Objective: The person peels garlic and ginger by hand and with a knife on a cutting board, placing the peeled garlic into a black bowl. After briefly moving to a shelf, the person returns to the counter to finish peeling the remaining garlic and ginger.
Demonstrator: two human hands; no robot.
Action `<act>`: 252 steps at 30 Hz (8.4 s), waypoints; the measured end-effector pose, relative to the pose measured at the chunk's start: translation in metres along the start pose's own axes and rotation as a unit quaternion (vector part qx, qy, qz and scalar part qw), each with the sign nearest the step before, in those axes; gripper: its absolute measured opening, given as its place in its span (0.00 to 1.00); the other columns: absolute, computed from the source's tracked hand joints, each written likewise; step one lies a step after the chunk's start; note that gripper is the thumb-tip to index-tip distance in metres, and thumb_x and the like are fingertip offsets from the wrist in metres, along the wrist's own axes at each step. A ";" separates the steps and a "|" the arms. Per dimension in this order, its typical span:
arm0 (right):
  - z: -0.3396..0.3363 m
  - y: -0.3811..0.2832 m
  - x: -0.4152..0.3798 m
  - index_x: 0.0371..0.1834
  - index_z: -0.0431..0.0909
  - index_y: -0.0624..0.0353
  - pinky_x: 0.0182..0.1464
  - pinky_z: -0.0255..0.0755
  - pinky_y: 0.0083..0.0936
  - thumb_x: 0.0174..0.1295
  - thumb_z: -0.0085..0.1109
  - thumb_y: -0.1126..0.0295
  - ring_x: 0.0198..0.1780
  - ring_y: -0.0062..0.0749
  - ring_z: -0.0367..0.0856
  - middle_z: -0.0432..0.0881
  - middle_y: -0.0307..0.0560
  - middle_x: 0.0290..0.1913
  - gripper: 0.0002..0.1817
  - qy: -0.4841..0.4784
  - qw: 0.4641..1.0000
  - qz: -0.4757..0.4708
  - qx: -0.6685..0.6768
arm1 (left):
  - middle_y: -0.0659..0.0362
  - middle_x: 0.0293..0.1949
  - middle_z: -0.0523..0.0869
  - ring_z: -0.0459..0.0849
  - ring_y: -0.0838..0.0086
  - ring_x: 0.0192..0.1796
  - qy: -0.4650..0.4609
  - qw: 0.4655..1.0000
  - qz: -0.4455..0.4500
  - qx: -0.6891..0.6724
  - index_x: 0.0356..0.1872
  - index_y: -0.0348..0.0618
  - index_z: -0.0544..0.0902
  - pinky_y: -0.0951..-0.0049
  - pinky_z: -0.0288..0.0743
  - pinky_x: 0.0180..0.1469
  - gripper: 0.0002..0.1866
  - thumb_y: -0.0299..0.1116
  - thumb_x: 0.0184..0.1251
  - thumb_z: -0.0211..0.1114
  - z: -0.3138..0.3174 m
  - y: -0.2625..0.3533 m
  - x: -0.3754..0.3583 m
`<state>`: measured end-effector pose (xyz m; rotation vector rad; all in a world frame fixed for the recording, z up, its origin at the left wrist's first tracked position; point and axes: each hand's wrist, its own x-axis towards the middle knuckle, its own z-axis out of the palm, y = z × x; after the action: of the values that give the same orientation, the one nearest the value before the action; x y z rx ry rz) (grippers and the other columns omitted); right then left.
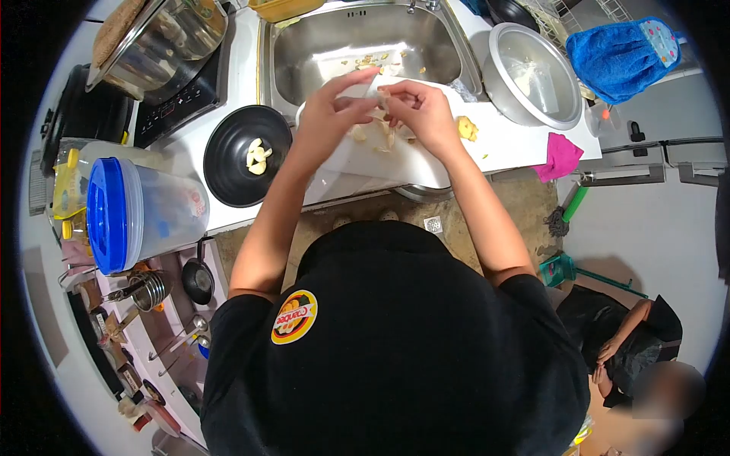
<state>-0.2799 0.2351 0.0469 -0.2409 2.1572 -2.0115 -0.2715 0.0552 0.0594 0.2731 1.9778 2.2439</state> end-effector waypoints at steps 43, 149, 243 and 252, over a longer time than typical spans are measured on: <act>0.015 0.035 -0.020 0.36 0.81 0.63 0.40 0.77 0.30 0.53 0.61 0.80 0.40 0.44 0.80 0.80 0.49 0.38 0.07 0.084 0.880 -0.328 -0.332 | 0.56 0.43 0.85 0.85 0.73 0.41 0.129 0.956 -0.140 -0.222 0.49 0.34 0.81 0.77 0.82 0.44 0.15 0.33 0.67 0.64 -0.012 -0.044 0.001; 0.021 -0.005 -0.008 0.33 0.75 0.57 0.19 0.47 0.18 0.68 0.43 0.67 0.17 0.13 0.54 0.66 0.31 0.19 0.11 -0.032 0.958 0.112 0.262 | 0.47 0.21 0.81 0.82 0.58 0.24 -0.036 0.944 0.105 0.310 0.35 0.34 0.81 0.65 0.72 0.29 0.28 0.55 0.57 0.69 0.007 -0.017 -0.004; 0.008 0.001 -0.030 0.39 0.82 0.69 0.34 0.72 0.12 0.59 0.63 0.81 0.34 0.16 0.80 0.84 0.41 0.35 0.06 0.108 0.990 -0.090 0.017 | 0.56 0.39 0.87 0.87 0.73 0.40 0.089 0.959 0.173 0.208 0.43 0.39 0.87 0.76 0.82 0.44 0.12 0.22 0.56 0.70 0.024 -0.001 -0.021; 0.000 -0.005 -0.028 0.35 0.83 0.68 0.35 0.72 0.13 0.56 0.63 0.81 0.34 0.15 0.80 0.84 0.40 0.31 0.05 0.077 0.992 -0.100 0.010 | 0.57 0.37 0.87 0.87 0.75 0.39 0.067 0.957 0.178 0.220 0.41 0.38 0.87 0.77 0.82 0.44 0.11 0.21 0.56 0.70 0.029 0.009 -0.027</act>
<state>-0.2525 0.2418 0.0522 -0.3218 2.2844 -2.2274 -0.2381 0.0765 0.0704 0.5813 2.6810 2.0142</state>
